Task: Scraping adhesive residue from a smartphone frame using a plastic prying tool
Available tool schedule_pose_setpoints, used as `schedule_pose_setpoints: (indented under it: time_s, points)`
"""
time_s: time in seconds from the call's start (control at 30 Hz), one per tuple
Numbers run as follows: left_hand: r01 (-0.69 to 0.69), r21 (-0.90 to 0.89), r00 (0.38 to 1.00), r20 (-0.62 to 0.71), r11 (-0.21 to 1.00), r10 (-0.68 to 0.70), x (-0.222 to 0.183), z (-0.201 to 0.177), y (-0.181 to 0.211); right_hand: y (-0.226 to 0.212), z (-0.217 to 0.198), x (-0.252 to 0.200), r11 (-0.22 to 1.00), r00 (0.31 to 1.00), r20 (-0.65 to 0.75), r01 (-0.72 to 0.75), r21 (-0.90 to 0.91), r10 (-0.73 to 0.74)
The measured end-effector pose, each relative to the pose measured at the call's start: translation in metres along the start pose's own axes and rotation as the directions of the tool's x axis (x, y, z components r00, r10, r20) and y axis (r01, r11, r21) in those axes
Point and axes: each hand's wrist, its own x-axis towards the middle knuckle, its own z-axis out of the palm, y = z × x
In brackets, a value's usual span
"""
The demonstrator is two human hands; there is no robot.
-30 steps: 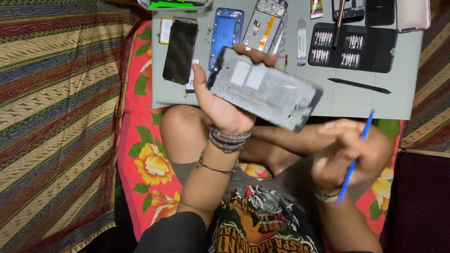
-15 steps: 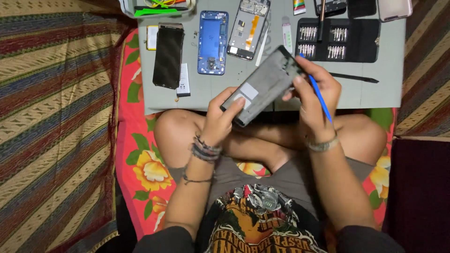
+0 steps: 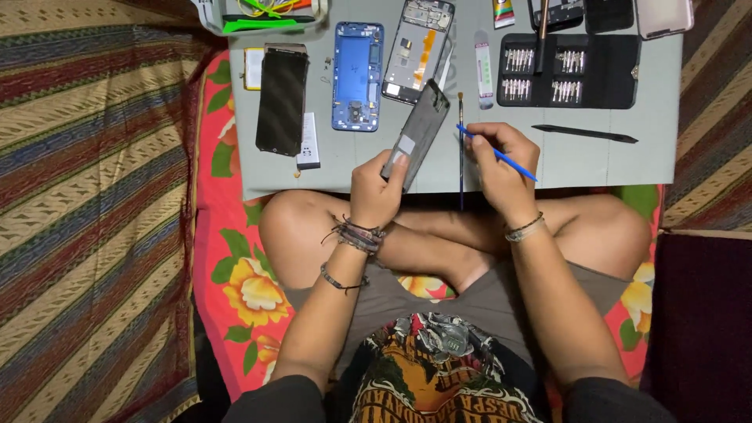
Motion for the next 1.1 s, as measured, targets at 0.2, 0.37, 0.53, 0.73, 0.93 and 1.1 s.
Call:
schedule_pose_setpoints:
  time_s: [0.2, 0.37, 0.53, 0.73, 0.93, 1.1]
  points:
    - [-0.054, 0.289, 0.993, -0.083, 0.956, 0.081, -0.002, -0.001, 0.001, -0.012, 0.001, 0.006, 0.999, 1.000, 0.017, -0.016, -0.028, 0.016]
    - [-0.085, 0.322, 0.990, -0.081, 0.943, 0.116, 0.000, -0.003, 0.001, -0.016, 0.009, 0.006, 1.000, 1.000, -0.009, 0.028, -0.003, -0.028]
    - [-0.128, 0.472, 0.987, -0.023, 0.872, 0.158, 0.012, -0.006, -0.004, -0.015, 0.005, 0.000, 1.000, 1.000, -0.004, 0.027, -0.001, -0.027]
    - [-0.231, 0.632, 0.973, 0.129, 0.740, 0.193, 0.031, -0.012, -0.002, -0.013, 0.002, 0.002, 0.989, 0.990, -0.012, 0.137, -0.055, -0.137]
    - [-0.319, 0.626, 0.947, 0.174, 0.712, 0.272, 0.028, -0.007, -0.012, -0.002, 0.002, 0.002, 0.987, 0.986, -0.041, 0.159, -0.033, -0.161]
    - [-0.298, 0.642, 0.947, 0.105, 0.707, 0.304, 0.016, 0.003, -0.024, -0.006, -0.001, -0.007, 0.968, 0.959, -0.138, 0.241, -0.072, -0.249]
